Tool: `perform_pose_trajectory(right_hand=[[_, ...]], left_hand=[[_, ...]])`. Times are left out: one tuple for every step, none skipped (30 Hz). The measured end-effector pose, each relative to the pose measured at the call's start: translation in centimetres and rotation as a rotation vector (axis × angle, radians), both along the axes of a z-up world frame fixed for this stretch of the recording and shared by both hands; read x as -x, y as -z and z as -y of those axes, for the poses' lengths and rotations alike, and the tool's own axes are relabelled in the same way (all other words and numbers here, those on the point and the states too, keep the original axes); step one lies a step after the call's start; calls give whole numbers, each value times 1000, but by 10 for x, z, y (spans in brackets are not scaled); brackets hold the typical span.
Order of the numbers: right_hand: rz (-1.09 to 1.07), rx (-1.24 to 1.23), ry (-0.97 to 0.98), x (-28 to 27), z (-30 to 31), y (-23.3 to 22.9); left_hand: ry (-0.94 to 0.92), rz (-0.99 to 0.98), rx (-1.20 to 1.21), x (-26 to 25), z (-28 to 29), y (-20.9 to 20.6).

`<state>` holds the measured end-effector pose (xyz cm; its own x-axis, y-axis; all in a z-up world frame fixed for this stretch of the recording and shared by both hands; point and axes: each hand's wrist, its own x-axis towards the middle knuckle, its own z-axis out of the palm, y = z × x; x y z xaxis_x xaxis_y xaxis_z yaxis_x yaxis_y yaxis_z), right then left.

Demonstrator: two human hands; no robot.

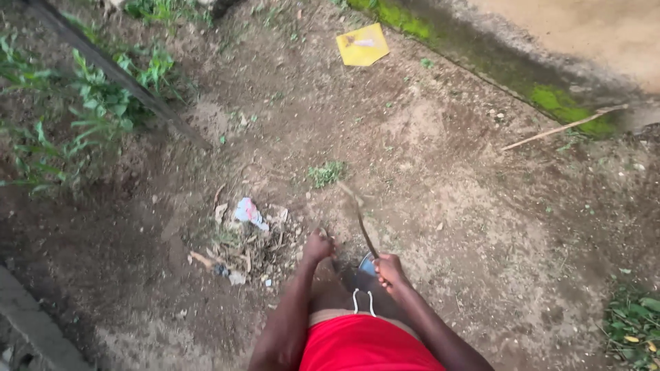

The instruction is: Use a rake to gather leaves, debris, and small plants from the dirt ground in a yard.

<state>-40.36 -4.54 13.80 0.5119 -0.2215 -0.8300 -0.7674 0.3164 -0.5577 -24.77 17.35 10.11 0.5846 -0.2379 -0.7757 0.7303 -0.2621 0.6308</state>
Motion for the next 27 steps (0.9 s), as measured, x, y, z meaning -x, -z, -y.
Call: perform_pose_trajectory(right_hand=[[-19, -8, -27, -1, 2, -26], [-27, -15, -57, -9, 6, -50], [-26, -17, -71, -18, 13, -32], [2, 58, -127, -23, 20, -14], [30, 132, -182, -29, 26, 3], [27, 131, -188, -37, 32, 5], [12, 179, -147, -45, 39, 6], [5, 226, -110, -59, 45, 7], [9, 226, -119, -77, 59, 22], [-1, 320, -185, -87, 71, 38], [-10, 413, -251, -99, 84, 54], [-23, 409, -252, -103, 86, 49], [33, 417, -249, -107, 89, 45], [98, 428, -242, -120, 93, 41], [94, 427, -242, -122, 102, 52], [40, 434, -236, -128, 105, 63], [-15, 440, -231, -135, 109, 75], [-16, 438, -232, -133, 114, 93], [-25, 367, -197, -131, 118, 111], [-38, 301, -160, -126, 126, 129], [-42, 302, -160, -107, 113, 124], [-22, 328, -256, -97, 92, 118], [-1, 352, -353, -96, 66, 111], [27, 381, -450, -45, 62, 162], [55, 408, -547, -27, 59, 211], [82, 435, -650, -64, 62, 273], [76, 444, -652, -30, 36, 198]], left_hand=[[404, 191, -293, 4, -3, 18], [804, 389, -590, 0, -5, 37], [791, 385, -594, 3, -4, 28], [702, 466, -516, 8, -3, 18], [616, 546, -436, 13, -1, 9], [611, 541, -436, 14, 2, -25], [638, 602, -521, 14, 5, -58], [661, 667, -608, 11, 7, -93], [652, 666, -613, 4, 2, -91], [484, 599, -528, 3, -5, -88], [318, 529, -443, 2, -11, -85], [323, 516, -442, 5, -19, -81], [264, 543, -409, 8, -26, -77], [201, 578, -375, 4, -33, -72], [203, 575, -375, 9, -35, -62], [252, 443, -352, 9, -42, -53], [301, 311, -328, 8, -50, -44], [300, 309, -330, 9, -53, -44], [255, 223, -269, 10, -57, -44], [212, 136, -204, 13, -59, -43], [213, 132, -202, 10, -68, -20], [197, 150, -153, 11, -75, 3], [180, 167, -105, 12, -82, 27], [183, 167, -95, 9, -86, 37], [187, 180, -79, 6, -90, 46], [186, 191, -63, 6, -94, 56], [184, 189, -53, 2, -90, 53]])
